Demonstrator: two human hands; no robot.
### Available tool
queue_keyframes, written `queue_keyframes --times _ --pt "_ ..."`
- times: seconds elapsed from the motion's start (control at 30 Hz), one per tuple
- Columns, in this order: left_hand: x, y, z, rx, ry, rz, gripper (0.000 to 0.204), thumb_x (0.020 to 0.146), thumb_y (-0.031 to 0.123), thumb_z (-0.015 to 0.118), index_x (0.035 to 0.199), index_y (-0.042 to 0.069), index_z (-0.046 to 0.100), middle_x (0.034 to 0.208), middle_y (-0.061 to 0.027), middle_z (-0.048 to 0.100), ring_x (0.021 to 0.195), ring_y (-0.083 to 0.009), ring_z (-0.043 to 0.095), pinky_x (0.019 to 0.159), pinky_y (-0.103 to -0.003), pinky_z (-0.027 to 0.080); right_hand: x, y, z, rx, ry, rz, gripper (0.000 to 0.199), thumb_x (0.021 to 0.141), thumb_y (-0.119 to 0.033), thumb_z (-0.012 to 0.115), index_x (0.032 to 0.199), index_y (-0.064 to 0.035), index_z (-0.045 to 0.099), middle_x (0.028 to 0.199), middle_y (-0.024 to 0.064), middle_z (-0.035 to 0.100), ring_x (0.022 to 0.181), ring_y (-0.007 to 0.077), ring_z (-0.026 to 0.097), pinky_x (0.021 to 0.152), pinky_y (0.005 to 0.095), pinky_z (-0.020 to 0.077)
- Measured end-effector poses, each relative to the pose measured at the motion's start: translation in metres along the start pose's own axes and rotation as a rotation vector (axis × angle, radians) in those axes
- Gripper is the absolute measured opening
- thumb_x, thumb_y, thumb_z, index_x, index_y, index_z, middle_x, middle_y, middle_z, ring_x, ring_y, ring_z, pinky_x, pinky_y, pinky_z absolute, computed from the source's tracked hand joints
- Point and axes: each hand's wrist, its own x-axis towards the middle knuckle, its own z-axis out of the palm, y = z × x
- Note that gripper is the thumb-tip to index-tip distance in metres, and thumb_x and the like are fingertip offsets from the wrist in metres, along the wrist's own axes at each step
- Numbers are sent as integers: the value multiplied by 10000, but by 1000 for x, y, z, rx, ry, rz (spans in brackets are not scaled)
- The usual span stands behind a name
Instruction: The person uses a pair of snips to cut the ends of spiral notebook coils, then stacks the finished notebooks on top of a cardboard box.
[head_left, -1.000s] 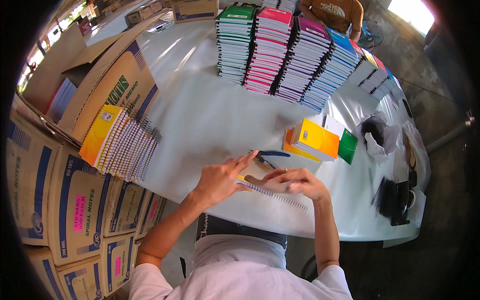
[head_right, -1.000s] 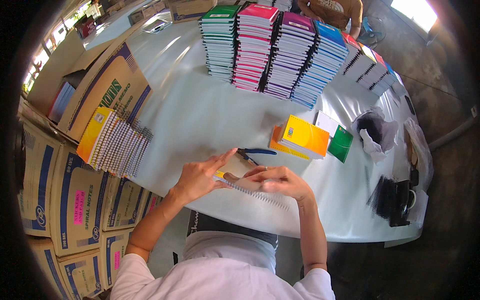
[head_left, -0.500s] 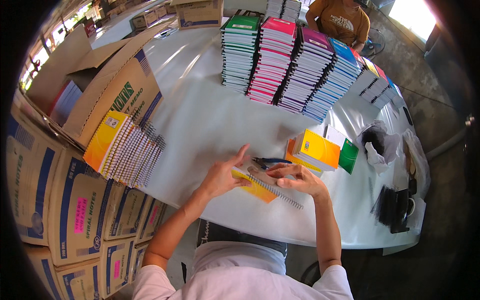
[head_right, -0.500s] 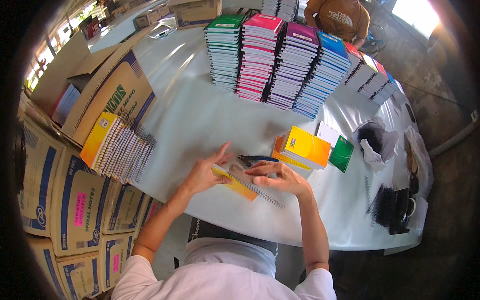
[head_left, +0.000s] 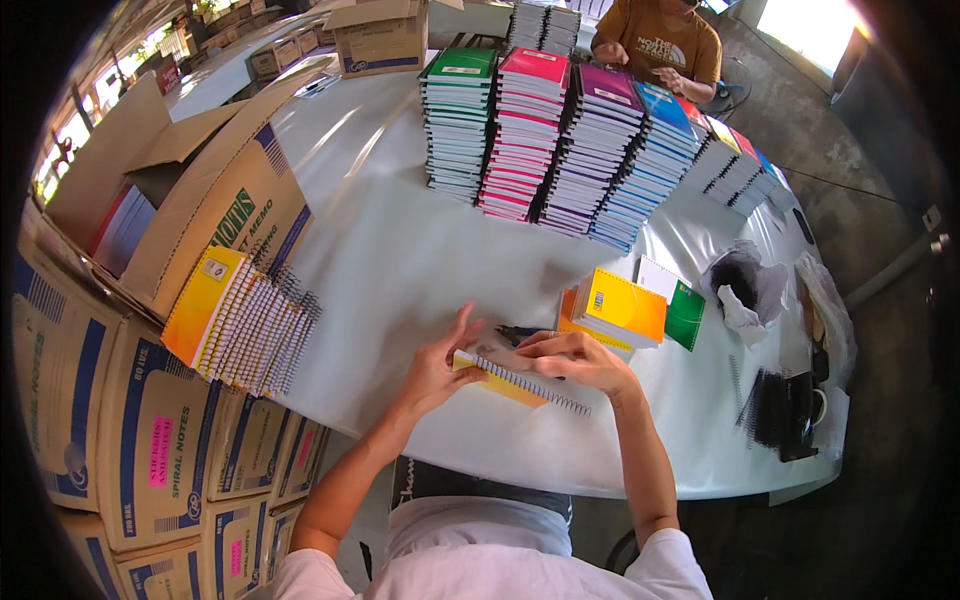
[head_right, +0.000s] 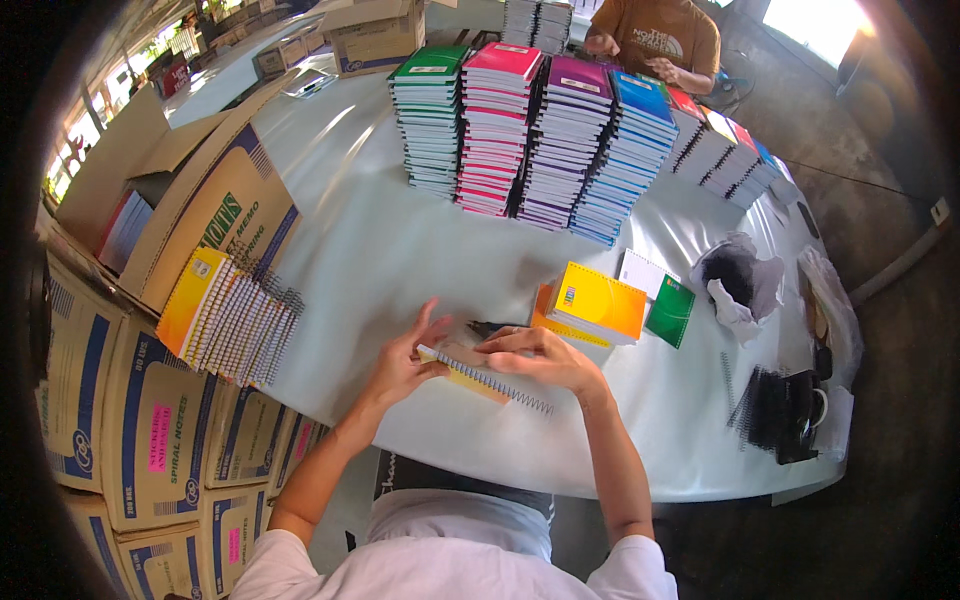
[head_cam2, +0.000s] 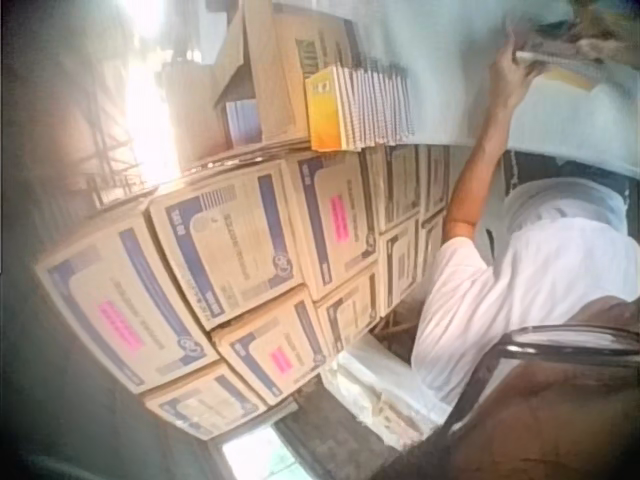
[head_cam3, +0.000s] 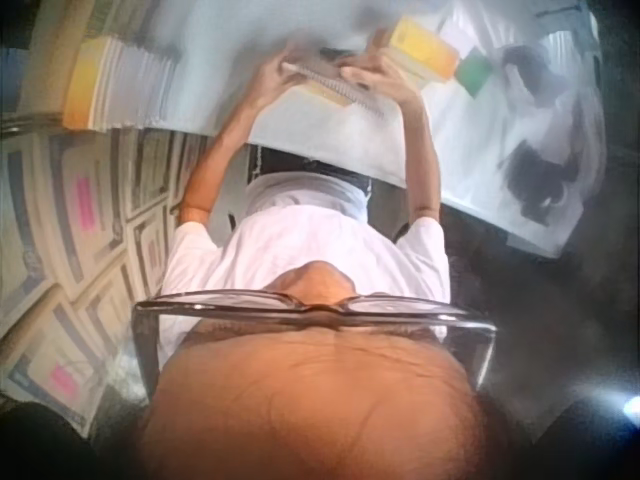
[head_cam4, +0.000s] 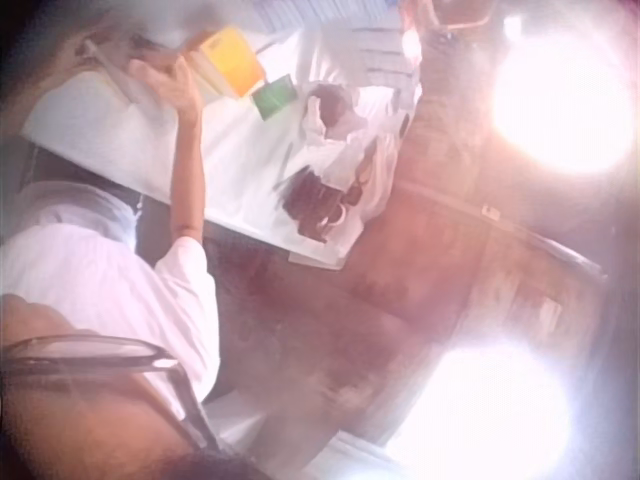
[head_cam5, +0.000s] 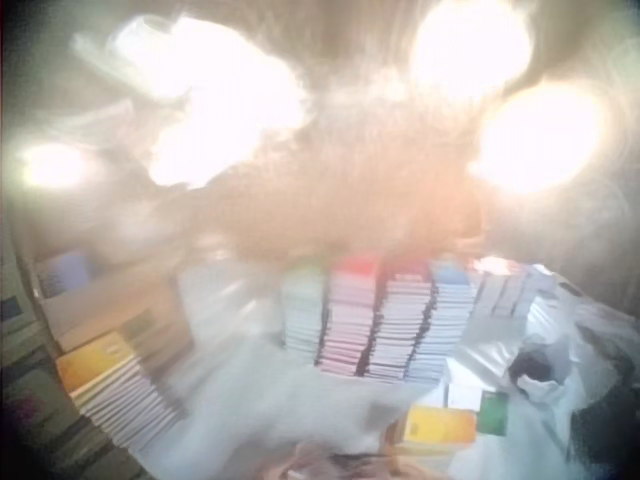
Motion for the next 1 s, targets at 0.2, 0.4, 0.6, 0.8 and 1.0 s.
queue_keyframes --times 0.2,0.4,0.6,0.8,1.0 --pt "0 -20 3 -302 48 36 1111 717 77 829 1563 249 130 1571 -156 289 1339 -231 442 1057 -325 444 0 3 3 44 78 39 505 886 -501 634 1141 -75 724 1106 129 684 1008 190 614 891 299 466" --pt "2 -24 4 -193 70 130 1103 731 33 810 1564 197 105 1591 -130 246 1349 -214 420 1089 -329 412 6 -11 7 0 69 95 545 863 -510 639 1100 -28 730 1057 124 705 953 204 631 887 299 469" --pt "3 -11 7 -234 52 -21 1127 728 36 813 1564 179 70 1605 -143 195 1359 -218 404 1098 -336 405 7 -14 10 -37 84 92 547 870 -525 630 1102 -40 732 1036 113 701 907 204 619 828 298 474" --pt "0 -4 6 -210 34 -40 1116 751 2 794 1565 168 49 1623 -144 114 1361 -219 403 1042 -301 449 13 -15 16 -44 52 58 489 894 -473 633 1114 -48 728 1037 128 695 915 226 617 829 321 480" --pt "-2 -10 -5 -76 -104 -14 878 845 88 747 1545 91 215 1504 -162 419 1347 -155 422 933 -263 485 10 -19 21 -80 147 -51 437 893 -404 661 1119 -35 721 1055 162 679 931 252 618 811 325 491"
